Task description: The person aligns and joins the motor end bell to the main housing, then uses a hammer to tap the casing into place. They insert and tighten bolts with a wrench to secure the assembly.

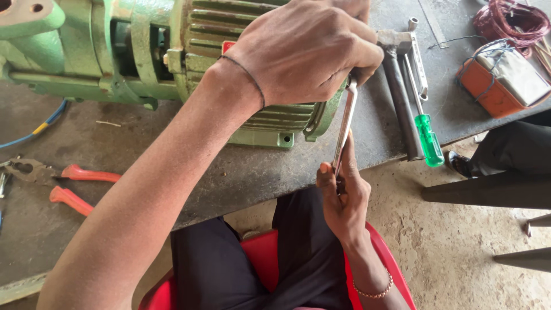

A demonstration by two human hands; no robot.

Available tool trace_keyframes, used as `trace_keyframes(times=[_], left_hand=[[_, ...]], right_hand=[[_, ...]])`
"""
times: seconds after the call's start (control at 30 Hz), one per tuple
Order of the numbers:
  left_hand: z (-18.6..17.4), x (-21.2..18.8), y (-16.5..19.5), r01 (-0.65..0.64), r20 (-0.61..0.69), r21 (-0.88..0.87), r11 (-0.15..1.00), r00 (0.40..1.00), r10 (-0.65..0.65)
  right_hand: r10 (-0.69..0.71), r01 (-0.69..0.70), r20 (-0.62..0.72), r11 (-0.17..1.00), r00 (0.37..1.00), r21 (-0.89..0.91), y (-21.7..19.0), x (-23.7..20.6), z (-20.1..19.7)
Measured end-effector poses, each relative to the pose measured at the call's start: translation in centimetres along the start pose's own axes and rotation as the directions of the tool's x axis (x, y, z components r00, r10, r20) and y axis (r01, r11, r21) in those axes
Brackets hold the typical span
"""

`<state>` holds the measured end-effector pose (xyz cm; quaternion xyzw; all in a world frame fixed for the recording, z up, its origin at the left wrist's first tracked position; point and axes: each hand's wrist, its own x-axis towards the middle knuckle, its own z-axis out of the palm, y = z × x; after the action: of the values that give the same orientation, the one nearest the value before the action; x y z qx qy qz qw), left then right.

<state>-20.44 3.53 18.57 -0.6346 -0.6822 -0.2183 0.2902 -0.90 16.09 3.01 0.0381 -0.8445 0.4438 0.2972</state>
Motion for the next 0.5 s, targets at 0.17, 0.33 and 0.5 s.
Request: trace_keyframes(times=[0.17, 0.33, 0.5], left_hand=[[-0.1, 0.1, -0.1, -0.015, -0.013, -0.01, 1.0, 1.0, 0.015], [0.0, 0.0, -0.1, 0.039, 0.046, -0.026, 0.999, 0.998, -0.038], [-0.1, -0.1, 0.1, -0.035, -0.043, 0.034, 0.999, 0.998, 0.037]], right_hand=[[0.077, -0.075, -0.042, 0.996, 0.996, 0.041, -0.4, 0.0, 0.4], [0.122, -0.122, -0.037, 0.992, 0.992, 0.006, -1.9, -0.9, -1.0], [0.134, -0.138, -0.04, 0.986, 0.99, -0.092, -1.8, -0.6, -0.6]])
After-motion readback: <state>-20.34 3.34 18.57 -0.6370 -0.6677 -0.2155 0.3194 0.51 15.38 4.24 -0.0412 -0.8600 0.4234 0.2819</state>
